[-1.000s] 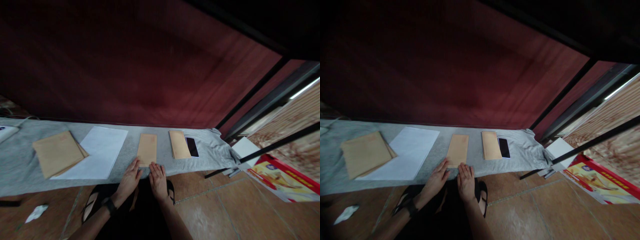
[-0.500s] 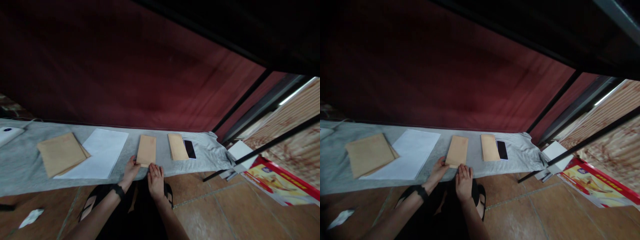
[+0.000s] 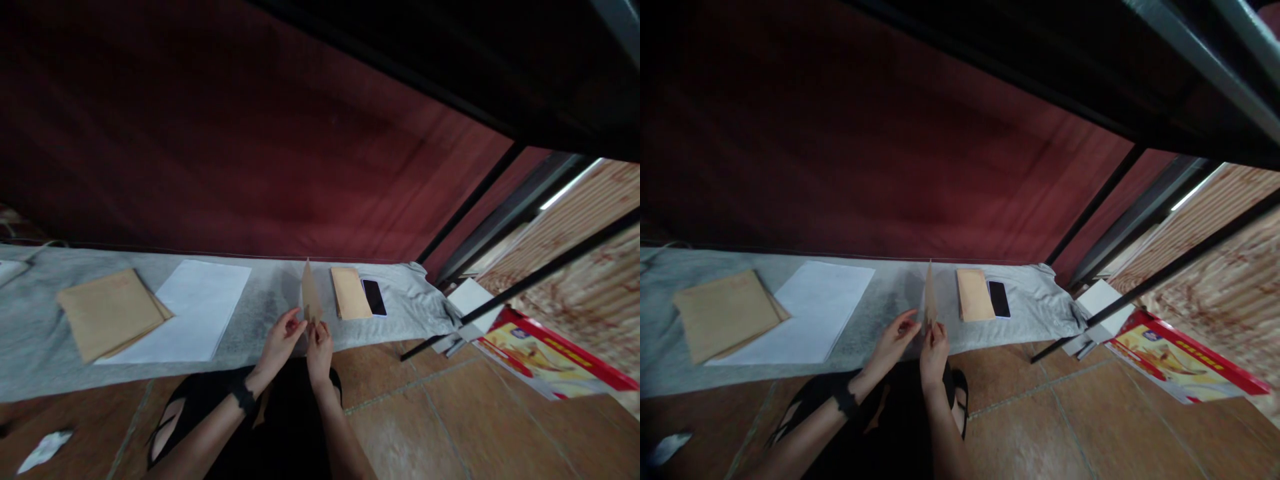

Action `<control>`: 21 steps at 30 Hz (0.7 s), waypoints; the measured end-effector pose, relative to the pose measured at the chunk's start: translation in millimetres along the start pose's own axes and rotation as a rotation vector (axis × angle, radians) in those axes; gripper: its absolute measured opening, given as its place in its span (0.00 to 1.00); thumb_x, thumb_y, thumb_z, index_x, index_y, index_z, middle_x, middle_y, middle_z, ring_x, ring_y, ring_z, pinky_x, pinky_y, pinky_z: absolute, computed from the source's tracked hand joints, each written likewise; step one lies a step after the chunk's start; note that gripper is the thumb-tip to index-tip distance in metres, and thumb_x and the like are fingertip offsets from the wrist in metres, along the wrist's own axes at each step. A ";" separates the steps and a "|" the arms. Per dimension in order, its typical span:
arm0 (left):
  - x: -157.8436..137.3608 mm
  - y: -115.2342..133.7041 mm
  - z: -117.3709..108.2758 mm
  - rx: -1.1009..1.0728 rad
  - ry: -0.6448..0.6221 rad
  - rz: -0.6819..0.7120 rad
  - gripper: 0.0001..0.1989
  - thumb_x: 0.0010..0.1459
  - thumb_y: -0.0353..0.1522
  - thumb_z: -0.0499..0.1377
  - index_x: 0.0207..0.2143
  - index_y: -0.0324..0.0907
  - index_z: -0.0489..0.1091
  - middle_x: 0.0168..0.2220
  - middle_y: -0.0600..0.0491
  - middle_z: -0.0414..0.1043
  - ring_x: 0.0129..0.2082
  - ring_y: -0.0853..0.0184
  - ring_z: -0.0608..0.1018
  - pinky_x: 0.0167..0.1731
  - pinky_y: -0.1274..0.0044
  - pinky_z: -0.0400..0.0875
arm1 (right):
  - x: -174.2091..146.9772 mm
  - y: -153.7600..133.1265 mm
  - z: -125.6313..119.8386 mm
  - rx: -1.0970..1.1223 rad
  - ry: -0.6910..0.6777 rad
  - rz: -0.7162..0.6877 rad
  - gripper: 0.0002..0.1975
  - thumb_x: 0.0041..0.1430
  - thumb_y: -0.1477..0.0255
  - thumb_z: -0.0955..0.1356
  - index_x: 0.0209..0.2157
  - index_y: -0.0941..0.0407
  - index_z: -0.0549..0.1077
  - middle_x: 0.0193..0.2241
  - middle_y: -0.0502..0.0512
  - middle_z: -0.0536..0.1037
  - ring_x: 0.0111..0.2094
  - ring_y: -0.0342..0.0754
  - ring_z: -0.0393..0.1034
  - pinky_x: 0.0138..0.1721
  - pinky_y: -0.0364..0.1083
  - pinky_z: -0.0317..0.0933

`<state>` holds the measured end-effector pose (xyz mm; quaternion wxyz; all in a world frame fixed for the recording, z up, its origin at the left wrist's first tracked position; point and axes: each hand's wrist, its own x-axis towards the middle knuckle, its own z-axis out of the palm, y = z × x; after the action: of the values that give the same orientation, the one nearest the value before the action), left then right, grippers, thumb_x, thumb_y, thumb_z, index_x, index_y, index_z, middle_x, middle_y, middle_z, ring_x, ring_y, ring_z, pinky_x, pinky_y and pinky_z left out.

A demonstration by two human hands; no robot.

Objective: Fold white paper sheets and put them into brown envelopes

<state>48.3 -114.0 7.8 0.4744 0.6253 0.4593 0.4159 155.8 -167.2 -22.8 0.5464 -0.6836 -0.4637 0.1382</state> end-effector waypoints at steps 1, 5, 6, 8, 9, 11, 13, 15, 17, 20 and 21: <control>-1.8 -3.0 -0.4 0.003 0.022 -0.040 0.24 0.55 0.45 0.60 0.50 0.40 0.72 0.38 0.49 0.77 0.38 0.62 0.80 0.39 0.71 0.75 | 1.0 0.8 0.9 0.122 0.007 0.090 0.21 0.69 0.59 0.59 0.38 0.57 0.78 0.35 0.60 0.80 0.36 0.52 0.76 0.39 0.48 0.69; -10.8 -17.3 -1.5 -0.190 -0.046 -0.332 0.25 0.56 0.47 0.61 0.49 0.39 0.70 0.40 0.46 0.79 0.39 0.60 0.82 0.36 0.70 0.78 | -5.5 4.7 10.6 0.604 -0.017 0.377 0.21 0.64 0.53 0.63 0.35 0.57 0.74 0.30 0.56 0.80 0.32 0.50 0.77 0.35 0.48 0.72; -13.3 -19.7 -1.3 -0.262 -0.073 -0.403 0.24 0.56 0.47 0.62 0.49 0.40 0.70 0.39 0.46 0.79 0.37 0.61 0.82 0.35 0.70 0.78 | -8.8 5.1 13.4 0.688 -0.017 0.407 0.20 0.63 0.53 0.65 0.36 0.57 0.74 0.31 0.56 0.81 0.34 0.50 0.77 0.37 0.48 0.72; -17.2 -22.3 -0.7 -0.384 -0.091 -0.516 0.23 0.54 0.45 0.64 0.47 0.40 0.70 0.37 0.47 0.80 0.34 0.63 0.82 0.35 0.71 0.78 | -15.1 5.0 18.2 0.793 -0.019 0.429 0.17 0.62 0.56 0.66 0.37 0.56 0.73 0.35 0.56 0.81 0.37 0.49 0.78 0.42 0.48 0.73; -18.5 -22.6 -0.3 -0.422 -0.093 -0.558 0.21 0.53 0.43 0.66 0.45 0.40 0.71 0.35 0.48 0.80 0.33 0.64 0.82 0.35 0.71 0.78 | -17.7 4.8 20.0 0.822 -0.029 0.432 0.16 0.62 0.57 0.66 0.38 0.56 0.73 0.37 0.56 0.81 0.39 0.49 0.78 0.43 0.48 0.72; -19.5 -22.5 -0.1 -0.478 -0.116 -0.608 0.19 0.49 0.40 0.68 0.40 0.40 0.72 0.32 0.49 0.80 0.31 0.65 0.82 0.34 0.73 0.77 | -21.0 5.0 22.2 0.841 -0.060 0.441 0.14 0.62 0.58 0.66 0.38 0.55 0.72 0.39 0.56 0.81 0.41 0.49 0.78 0.44 0.48 0.72; -18.5 -22.6 -1.2 -0.512 -0.152 -0.606 0.17 0.46 0.38 0.69 0.37 0.39 0.73 0.31 0.49 0.79 0.29 0.66 0.81 0.32 0.75 0.76 | -21.4 7.4 22.4 0.819 -0.075 0.477 0.13 0.61 0.59 0.65 0.37 0.54 0.72 0.37 0.56 0.81 0.39 0.49 0.78 0.41 0.47 0.73; -15.7 -24.3 -4.4 -0.495 -0.180 -0.558 0.18 0.44 0.37 0.70 0.36 0.39 0.73 0.30 0.50 0.79 0.26 0.69 0.79 0.29 0.77 0.74 | -18.9 12.9 19.6 0.788 -0.065 0.517 0.12 0.60 0.59 0.66 0.34 0.54 0.71 0.33 0.54 0.80 0.34 0.48 0.77 0.37 0.46 0.73; -11.3 -27.7 -10.3 -0.406 -0.182 -0.509 0.18 0.42 0.38 0.69 0.34 0.38 0.73 0.26 0.53 0.77 0.22 0.71 0.77 0.24 0.79 0.71 | -14.0 21.0 13.6 0.774 -0.034 0.573 0.11 0.57 0.59 0.69 0.32 0.53 0.70 0.28 0.51 0.79 0.29 0.47 0.76 0.33 0.45 0.72; -3.9 -34.4 -21.8 -0.288 -0.153 -0.486 0.17 0.39 0.38 0.69 0.30 0.39 0.70 0.20 0.57 0.73 0.18 0.71 0.74 0.20 0.80 0.67 | -4.8 33.5 1.3 0.791 0.019 0.677 0.16 0.50 0.58 0.74 0.31 0.53 0.69 0.24 0.47 0.77 0.24 0.44 0.74 0.29 0.43 0.71; -2.0 -36.5 -25.2 -0.272 -0.145 -0.486 0.17 0.38 0.38 0.68 0.30 0.40 0.70 0.19 0.58 0.72 0.18 0.71 0.73 0.20 0.80 0.67 | -2.1 36.8 -2.4 0.795 0.020 0.688 0.17 0.48 0.58 0.75 0.31 0.54 0.70 0.23 0.47 0.77 0.23 0.44 0.73 0.27 0.43 0.70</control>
<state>17.2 -106.0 -22.8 0.6713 0.4556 0.5004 0.3021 174.1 -169.4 -54.8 0.6911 -0.5373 -0.1189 0.4685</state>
